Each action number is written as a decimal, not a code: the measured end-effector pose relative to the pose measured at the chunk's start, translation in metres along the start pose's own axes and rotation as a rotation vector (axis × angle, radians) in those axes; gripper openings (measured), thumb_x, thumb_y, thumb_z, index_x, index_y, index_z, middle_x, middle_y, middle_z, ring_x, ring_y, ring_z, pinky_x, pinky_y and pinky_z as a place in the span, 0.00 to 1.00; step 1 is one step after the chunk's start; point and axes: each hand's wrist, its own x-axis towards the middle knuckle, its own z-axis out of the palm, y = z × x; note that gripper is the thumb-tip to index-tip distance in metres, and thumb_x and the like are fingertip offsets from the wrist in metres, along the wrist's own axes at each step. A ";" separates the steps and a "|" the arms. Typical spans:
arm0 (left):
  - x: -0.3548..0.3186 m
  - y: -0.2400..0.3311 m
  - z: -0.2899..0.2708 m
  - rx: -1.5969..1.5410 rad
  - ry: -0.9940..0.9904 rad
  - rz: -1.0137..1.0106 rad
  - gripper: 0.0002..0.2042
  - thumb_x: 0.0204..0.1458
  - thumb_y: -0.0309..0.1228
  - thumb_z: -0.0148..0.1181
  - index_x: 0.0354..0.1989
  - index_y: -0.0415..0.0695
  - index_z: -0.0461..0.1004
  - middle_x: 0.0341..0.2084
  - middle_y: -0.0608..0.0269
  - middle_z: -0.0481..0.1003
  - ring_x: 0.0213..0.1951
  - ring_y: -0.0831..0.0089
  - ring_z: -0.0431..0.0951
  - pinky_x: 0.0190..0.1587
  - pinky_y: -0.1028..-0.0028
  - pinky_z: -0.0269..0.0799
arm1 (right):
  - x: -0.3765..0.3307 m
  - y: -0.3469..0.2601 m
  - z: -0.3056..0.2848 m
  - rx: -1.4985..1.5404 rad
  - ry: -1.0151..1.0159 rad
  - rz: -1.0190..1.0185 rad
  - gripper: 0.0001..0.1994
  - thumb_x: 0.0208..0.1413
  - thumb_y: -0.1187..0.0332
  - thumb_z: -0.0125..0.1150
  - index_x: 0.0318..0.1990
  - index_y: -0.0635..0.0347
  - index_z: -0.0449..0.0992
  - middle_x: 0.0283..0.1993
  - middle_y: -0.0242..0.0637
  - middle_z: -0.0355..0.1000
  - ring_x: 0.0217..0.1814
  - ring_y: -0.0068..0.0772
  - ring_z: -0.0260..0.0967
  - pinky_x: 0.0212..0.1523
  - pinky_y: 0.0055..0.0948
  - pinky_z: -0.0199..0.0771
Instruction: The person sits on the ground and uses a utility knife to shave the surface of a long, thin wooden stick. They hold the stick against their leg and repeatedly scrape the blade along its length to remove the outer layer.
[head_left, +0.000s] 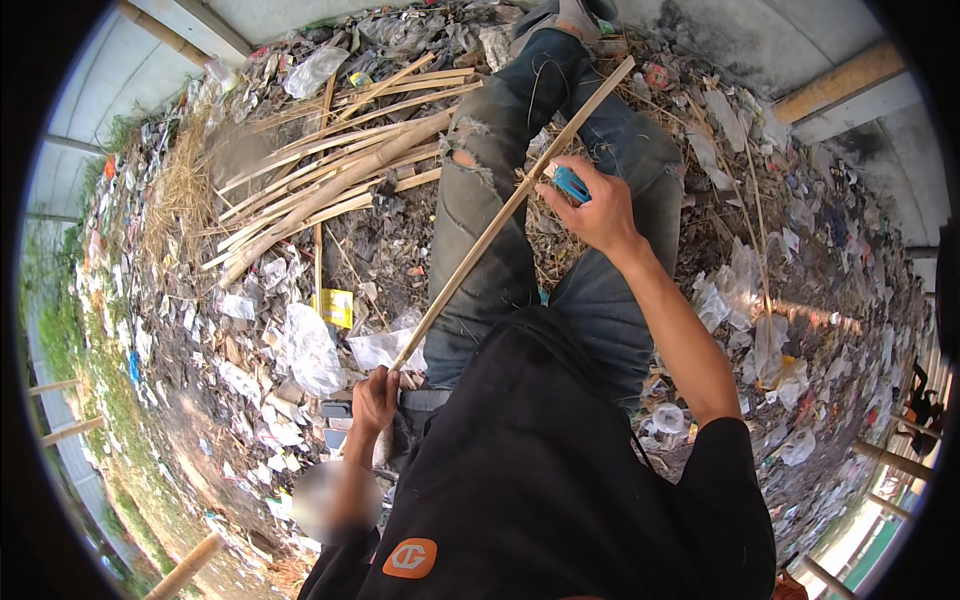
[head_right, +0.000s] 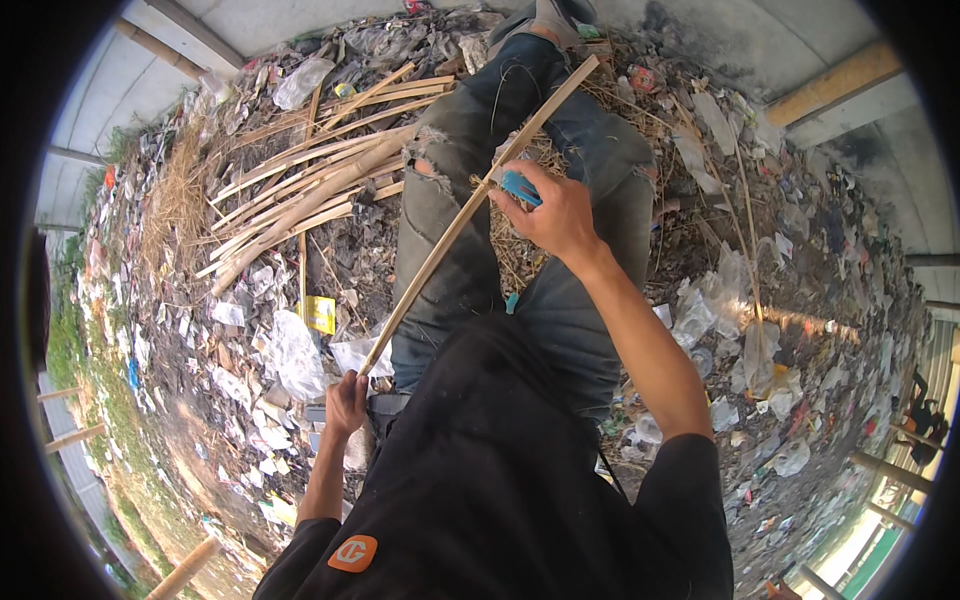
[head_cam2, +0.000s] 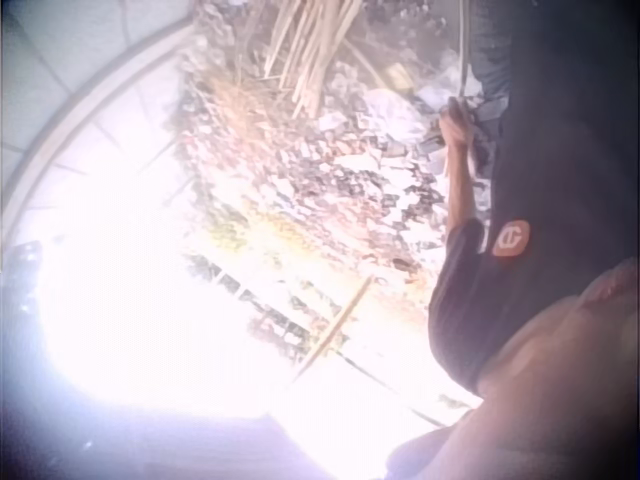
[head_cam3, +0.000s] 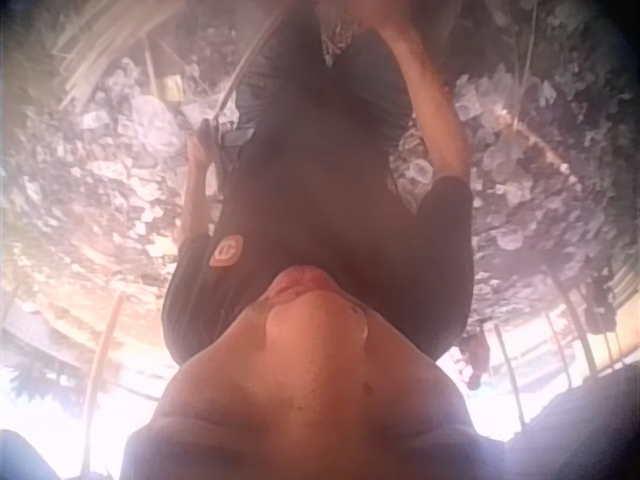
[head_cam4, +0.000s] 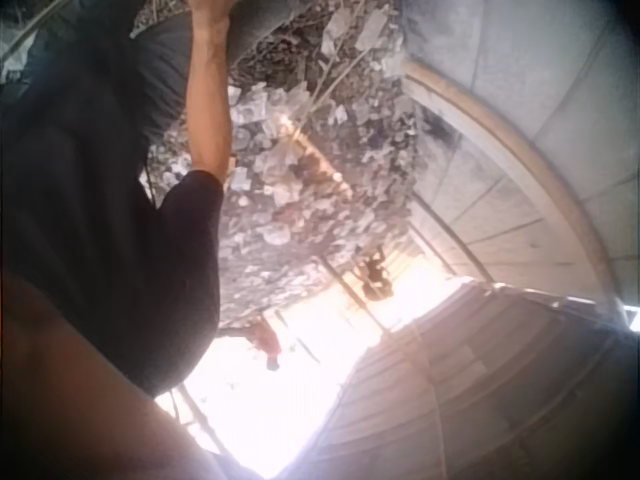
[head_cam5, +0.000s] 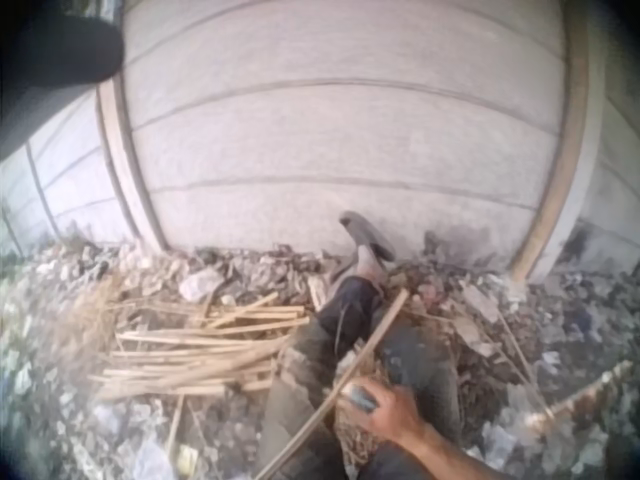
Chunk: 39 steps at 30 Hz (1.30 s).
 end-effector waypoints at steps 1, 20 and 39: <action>0.000 0.000 0.000 0.015 -0.004 -0.003 0.16 0.69 0.32 0.56 0.27 0.41 0.64 0.13 0.44 0.65 0.18 0.39 0.70 0.21 0.54 0.61 | 0.002 0.000 0.003 0.002 -0.021 -0.047 0.12 0.61 0.63 0.73 0.46 0.60 0.82 0.35 0.43 0.82 0.35 0.43 0.83 0.32 0.34 0.79; 0.004 -0.004 0.010 -0.024 0.001 0.005 0.17 0.69 0.35 0.55 0.27 0.41 0.64 0.15 0.42 0.67 0.21 0.36 0.71 0.23 0.52 0.64 | 0.030 0.037 -0.014 0.275 0.156 0.504 0.19 0.66 0.55 0.70 0.33 0.65 0.81 0.20 0.18 0.59 0.24 0.13 0.50 0.24 0.28 0.52; 0.111 0.121 -0.021 -0.203 0.032 -0.005 0.17 0.67 0.39 0.61 0.53 0.37 0.80 0.15 0.54 0.71 0.18 0.72 0.69 0.26 0.68 0.66 | 0.042 0.002 0.004 0.959 0.202 0.678 0.14 0.69 0.58 0.65 0.39 0.62 0.82 0.19 0.15 0.57 0.17 0.08 0.49 0.18 0.20 0.45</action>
